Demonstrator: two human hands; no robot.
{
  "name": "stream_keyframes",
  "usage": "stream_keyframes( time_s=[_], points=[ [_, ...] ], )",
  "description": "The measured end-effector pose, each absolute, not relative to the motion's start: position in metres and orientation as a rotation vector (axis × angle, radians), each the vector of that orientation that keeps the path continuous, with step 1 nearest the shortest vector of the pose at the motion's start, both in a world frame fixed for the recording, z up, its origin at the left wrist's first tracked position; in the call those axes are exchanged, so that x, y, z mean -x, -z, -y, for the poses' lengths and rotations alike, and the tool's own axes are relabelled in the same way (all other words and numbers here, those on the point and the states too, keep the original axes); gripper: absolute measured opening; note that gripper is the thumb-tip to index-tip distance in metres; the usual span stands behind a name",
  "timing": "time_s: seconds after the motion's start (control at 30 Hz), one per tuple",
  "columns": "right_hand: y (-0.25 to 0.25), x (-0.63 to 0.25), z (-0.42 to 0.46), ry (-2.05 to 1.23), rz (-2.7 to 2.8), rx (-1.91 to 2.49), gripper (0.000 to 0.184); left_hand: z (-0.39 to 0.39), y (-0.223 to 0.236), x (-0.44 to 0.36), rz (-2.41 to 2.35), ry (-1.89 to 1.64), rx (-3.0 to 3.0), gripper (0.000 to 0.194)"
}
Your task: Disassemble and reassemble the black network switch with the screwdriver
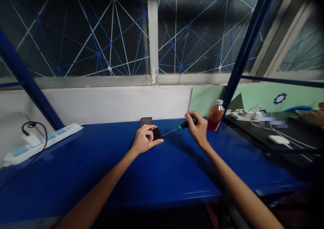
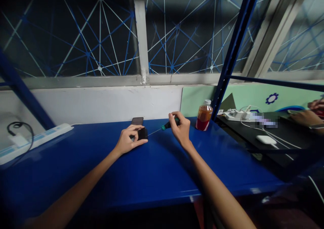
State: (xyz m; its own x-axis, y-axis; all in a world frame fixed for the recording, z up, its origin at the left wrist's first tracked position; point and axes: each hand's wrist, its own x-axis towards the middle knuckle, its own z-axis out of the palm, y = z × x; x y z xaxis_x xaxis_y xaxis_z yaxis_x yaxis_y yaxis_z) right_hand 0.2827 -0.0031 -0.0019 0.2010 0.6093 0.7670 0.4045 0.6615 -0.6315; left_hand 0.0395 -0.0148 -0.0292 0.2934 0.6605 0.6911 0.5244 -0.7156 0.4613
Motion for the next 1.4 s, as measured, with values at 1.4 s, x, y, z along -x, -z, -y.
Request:
stream_keyframes(
  time_s=[1.4],
  points=[
    [0.004, -0.27, 0.005, -0.479, 1.331, 0.755, 0.023, 0.015, 0.025, -0.037, -1.116, -1.42, -2.393, 0.043]
  ],
)
